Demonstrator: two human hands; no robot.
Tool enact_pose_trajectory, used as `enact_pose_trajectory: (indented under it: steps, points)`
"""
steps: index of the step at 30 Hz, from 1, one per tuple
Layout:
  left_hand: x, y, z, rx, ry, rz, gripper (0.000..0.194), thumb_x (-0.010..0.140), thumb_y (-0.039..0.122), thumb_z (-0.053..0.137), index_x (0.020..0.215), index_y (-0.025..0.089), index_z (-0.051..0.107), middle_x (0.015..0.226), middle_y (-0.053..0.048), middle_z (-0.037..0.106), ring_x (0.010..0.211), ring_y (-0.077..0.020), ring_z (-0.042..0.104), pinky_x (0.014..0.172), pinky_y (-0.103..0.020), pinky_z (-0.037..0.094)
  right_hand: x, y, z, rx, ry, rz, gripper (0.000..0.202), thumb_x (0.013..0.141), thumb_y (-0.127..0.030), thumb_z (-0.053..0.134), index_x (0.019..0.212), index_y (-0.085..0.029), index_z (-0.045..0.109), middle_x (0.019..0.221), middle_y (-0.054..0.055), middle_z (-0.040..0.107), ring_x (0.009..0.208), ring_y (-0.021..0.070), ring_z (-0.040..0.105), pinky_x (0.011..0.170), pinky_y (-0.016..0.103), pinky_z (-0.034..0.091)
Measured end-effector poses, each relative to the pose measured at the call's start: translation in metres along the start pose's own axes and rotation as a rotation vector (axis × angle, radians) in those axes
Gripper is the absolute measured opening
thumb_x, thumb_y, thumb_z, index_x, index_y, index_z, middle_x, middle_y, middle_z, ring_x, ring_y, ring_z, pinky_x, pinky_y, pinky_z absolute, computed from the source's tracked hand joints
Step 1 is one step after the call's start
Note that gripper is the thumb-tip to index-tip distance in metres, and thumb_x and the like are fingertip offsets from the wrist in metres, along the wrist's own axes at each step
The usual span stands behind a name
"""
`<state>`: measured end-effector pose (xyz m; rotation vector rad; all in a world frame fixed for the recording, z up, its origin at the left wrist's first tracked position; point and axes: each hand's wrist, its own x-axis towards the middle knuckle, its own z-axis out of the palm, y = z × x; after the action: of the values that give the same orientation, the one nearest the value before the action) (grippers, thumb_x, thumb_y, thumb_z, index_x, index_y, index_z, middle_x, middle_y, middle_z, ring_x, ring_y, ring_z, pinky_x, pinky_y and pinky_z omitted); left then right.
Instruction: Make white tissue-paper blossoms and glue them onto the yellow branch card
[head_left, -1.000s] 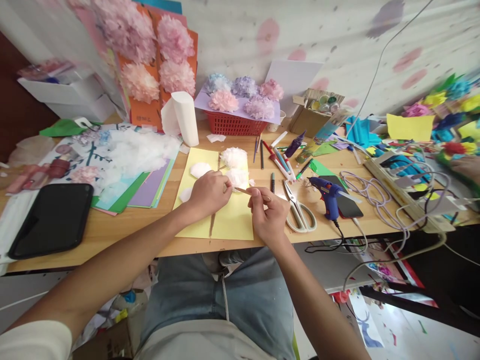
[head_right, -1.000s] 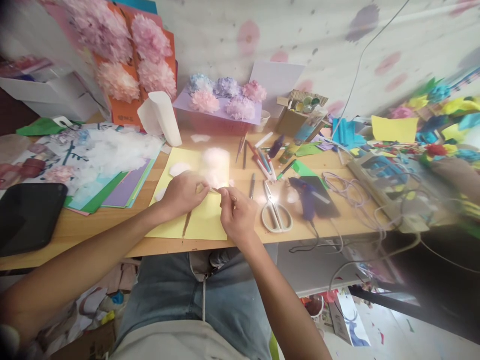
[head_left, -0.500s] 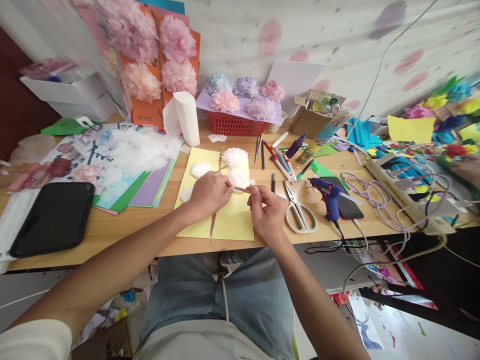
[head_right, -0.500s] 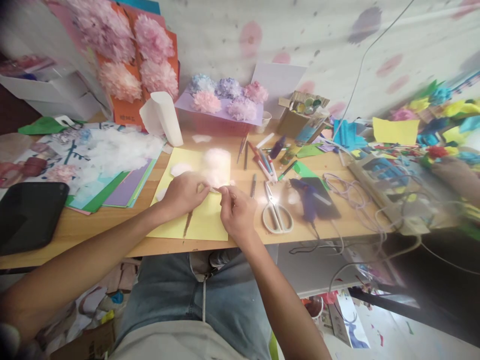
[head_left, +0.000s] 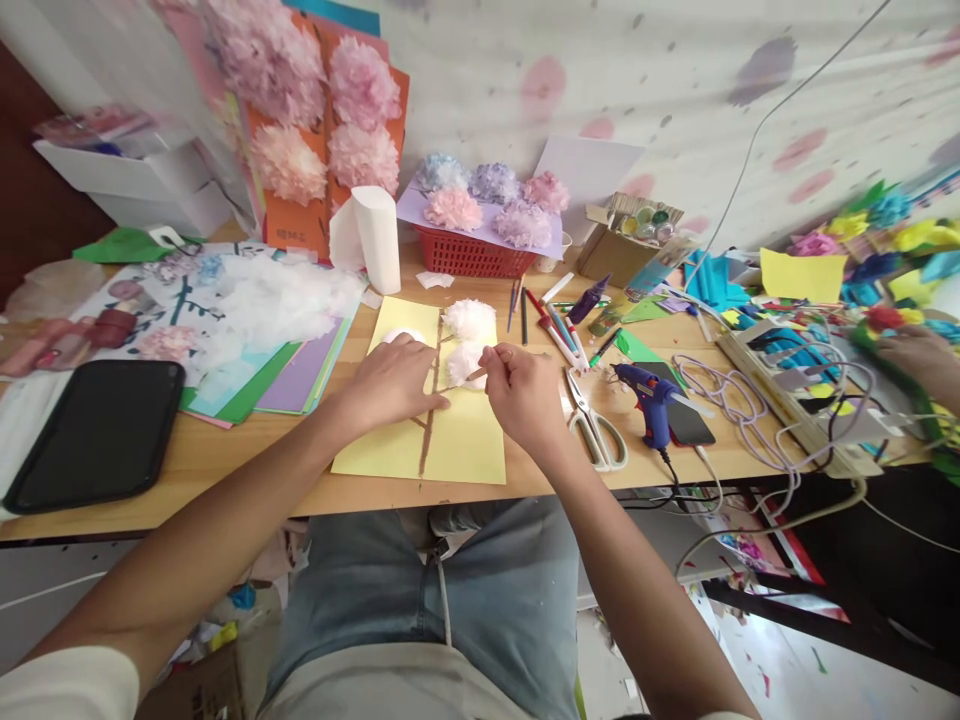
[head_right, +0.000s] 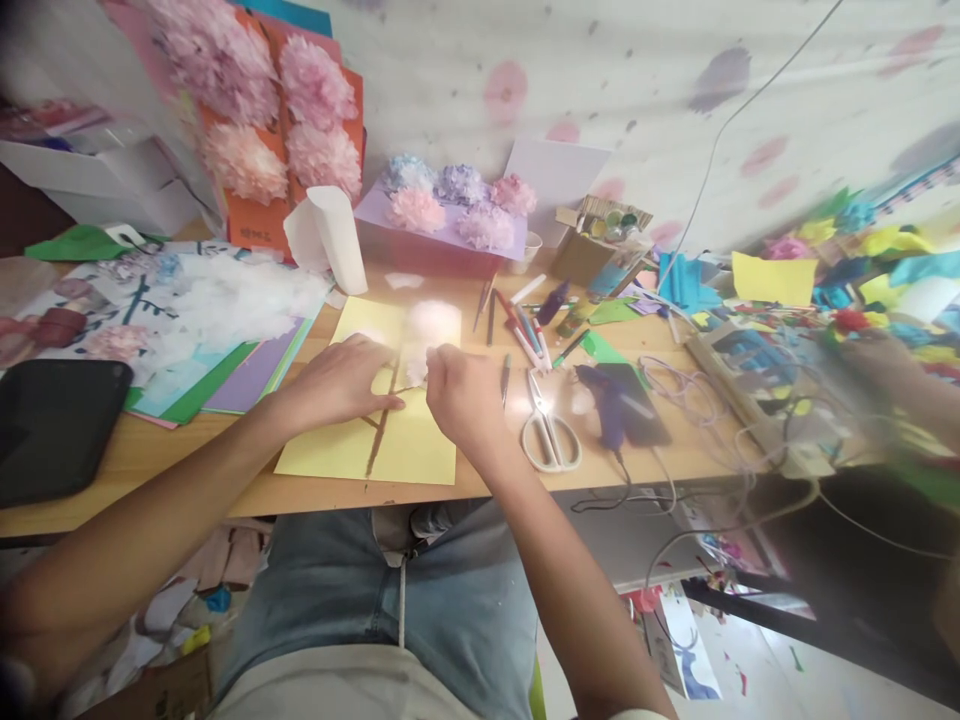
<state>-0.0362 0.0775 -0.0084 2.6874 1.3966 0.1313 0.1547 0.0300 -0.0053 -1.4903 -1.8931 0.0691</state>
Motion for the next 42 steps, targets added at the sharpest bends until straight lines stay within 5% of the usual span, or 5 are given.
enact_pose_trajectory:
  steps: [12,21,32,36,42]
  points:
    - [-0.004,0.007,-0.01,0.01,-0.064,-0.009,0.035,0.08,0.049,0.077,0.09,0.019,0.062,0.099,-0.011,0.071,0.104,-0.0319,0.057,0.077,-0.036,0.043,0.0,0.004,-0.002,0.122,-0.02,0.041,0.04,0.1,-0.033,0.046,0.063,-0.021,0.056,0.052,-0.001,0.054,0.049,0.0133,0.05,0.055,0.027,0.033]
    - [-0.003,0.005,-0.006,0.008,-0.063,-0.019,0.035,0.08,0.048,0.075,0.095,0.018,0.064,0.105,-0.013,0.071,0.111,-0.0339,0.055,0.085,-0.037,0.044,-0.044,0.0,-0.026,0.357,0.341,0.176,0.037,0.103,-0.041,0.047,0.082,-0.02,0.068,0.052,-0.005,0.054,0.049,0.0114,0.053,0.054,0.025,0.041]
    - [-0.005,0.005,0.001,-0.046,-0.013,0.015,0.037,0.08,0.046,0.074,0.102,0.018,0.067,0.11,-0.014,0.071,0.115,-0.0356,0.055,0.089,-0.039,0.045,-0.109,0.02,-0.012,-0.272,0.021,-0.167,0.025,0.101,-0.02,0.046,0.115,-0.016,0.067,0.082,0.007,0.068,0.075,0.0183,0.063,0.066,0.029,0.046]
    - [-0.005,-0.017,-0.017,-0.231,0.003,-0.056,0.043,0.083,0.042,0.07,0.119,0.019,0.069,0.122,-0.01,0.072,0.114,-0.0298,0.061,0.092,-0.034,0.046,-0.111,0.024,-0.011,-0.295,-0.05,-0.159,0.027,0.1,-0.026,0.05,0.12,-0.014,0.065,0.086,0.008,0.066,0.083,0.0228,0.061,0.072,0.033,0.048]
    - [-0.036,-0.102,-0.074,-0.079,0.234,-0.436,0.027,0.092,0.028,0.055,0.104,0.015,0.077,0.108,-0.006,0.077,0.102,-0.0259,0.066,0.089,-0.03,0.046,-0.113,0.034,-0.01,-0.202,-0.024,-0.179,0.035,0.097,-0.04,0.056,0.122,-0.016,0.064,0.096,0.011,0.062,0.088,0.0259,0.06,0.077,0.038,0.052]
